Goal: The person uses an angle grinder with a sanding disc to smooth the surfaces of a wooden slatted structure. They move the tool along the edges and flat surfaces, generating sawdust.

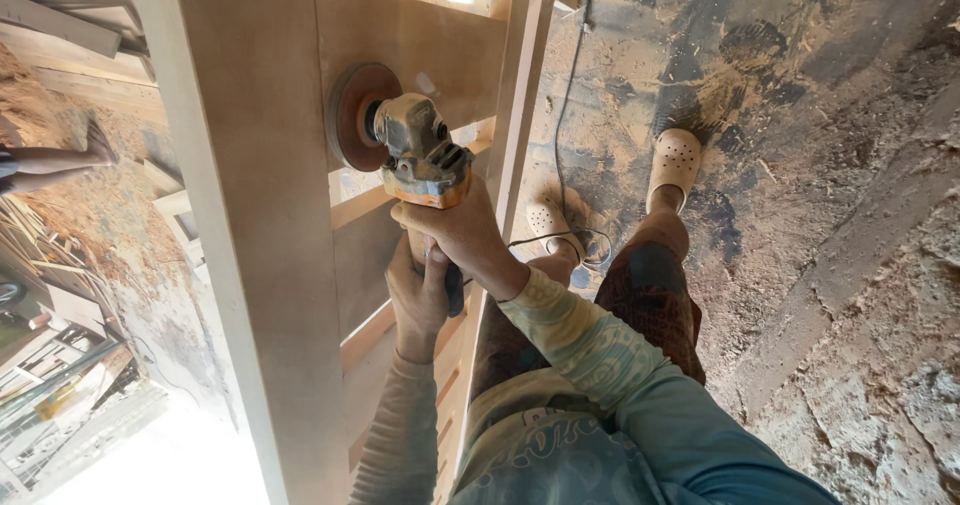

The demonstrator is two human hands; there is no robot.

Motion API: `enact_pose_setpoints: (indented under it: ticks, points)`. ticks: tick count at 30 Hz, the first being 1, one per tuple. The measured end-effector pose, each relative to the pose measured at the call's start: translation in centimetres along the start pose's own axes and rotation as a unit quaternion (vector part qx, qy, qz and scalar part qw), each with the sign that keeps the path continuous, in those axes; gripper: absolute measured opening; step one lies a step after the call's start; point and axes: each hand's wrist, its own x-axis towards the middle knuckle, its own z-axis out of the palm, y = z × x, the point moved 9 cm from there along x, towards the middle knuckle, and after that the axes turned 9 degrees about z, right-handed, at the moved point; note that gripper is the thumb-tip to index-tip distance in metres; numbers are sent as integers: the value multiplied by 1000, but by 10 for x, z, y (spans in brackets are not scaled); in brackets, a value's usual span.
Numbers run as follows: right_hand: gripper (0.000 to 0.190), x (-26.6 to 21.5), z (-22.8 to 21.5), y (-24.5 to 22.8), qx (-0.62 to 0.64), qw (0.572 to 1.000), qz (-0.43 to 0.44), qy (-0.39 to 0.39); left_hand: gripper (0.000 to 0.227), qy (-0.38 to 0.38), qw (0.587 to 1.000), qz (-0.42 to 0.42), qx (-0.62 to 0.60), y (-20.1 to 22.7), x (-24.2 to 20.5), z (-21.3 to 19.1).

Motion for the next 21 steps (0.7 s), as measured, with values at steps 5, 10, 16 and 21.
enact_pose_setpoints:
  ticks: [5,10,16,21]
  points:
    - [24,12,-4,-11,-40,999,-25,14,62,2,995,99,24,23,14,2]
    - [25,22,-8,-22,-37,998,-43,15,65,-2,999,33,1,21,26,8]
    - [22,34,-11,-32,-36,999,-22,24,66,-2,1000,30,-6,30,38,14]
    - [21,39,-11,-48,-34,999,-37,21,70,-6,999,45,22,33,49,17]
